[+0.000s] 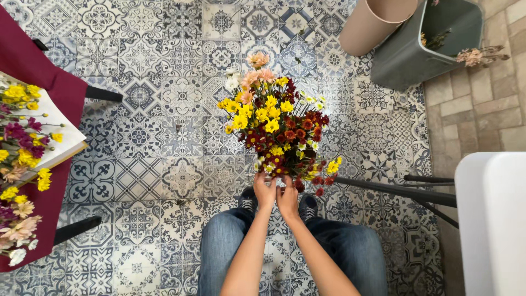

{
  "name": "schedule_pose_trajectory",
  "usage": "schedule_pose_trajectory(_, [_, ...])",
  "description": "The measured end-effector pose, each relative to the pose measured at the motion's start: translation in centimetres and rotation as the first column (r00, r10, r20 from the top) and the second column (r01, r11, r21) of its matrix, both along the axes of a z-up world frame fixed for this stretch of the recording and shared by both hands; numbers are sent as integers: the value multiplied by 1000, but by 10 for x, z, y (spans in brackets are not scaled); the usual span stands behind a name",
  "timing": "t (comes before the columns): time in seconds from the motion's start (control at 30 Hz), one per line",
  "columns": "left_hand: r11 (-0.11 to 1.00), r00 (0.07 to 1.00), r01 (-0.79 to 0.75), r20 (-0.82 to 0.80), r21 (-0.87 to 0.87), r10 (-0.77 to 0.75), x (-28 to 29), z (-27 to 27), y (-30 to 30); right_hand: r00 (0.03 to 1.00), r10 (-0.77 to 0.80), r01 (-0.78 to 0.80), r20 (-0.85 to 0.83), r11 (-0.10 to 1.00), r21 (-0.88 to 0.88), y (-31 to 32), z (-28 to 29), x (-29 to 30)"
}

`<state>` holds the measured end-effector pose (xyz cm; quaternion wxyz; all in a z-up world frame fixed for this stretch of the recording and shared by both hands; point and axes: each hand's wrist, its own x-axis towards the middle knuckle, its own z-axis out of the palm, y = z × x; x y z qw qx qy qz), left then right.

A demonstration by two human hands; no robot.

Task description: The person trims flower stems using shears and arranges multiple types of flowers into a bouquet, adding them one by one to a central bunch.

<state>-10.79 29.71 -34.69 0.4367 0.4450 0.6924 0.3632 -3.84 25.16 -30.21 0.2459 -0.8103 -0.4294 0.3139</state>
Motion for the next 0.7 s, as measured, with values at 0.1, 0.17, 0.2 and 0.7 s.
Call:
schedule_pose_trajectory(0.1, [994,989,96,-121,46,-90,-1,12,-4,998,-35,36,-57,999,11,2,-3,-1])
schedule_pose_trajectory(0.17, [989,988,146,-56,13,-145,-2,-1,-3,996,-69,73,-59,995,62,4,-20,1])
schedule_pose_trajectory(0.2, [989,987,149,-57,14,-148,-3,6,0,996,-71,75,-60,995,63,9,-20,1])
schedule_pose_trajectory(0.7, [973,974,99,-222,208,-52,-16,42,1,968,-157,185,-196,974,131,24,-52,20])
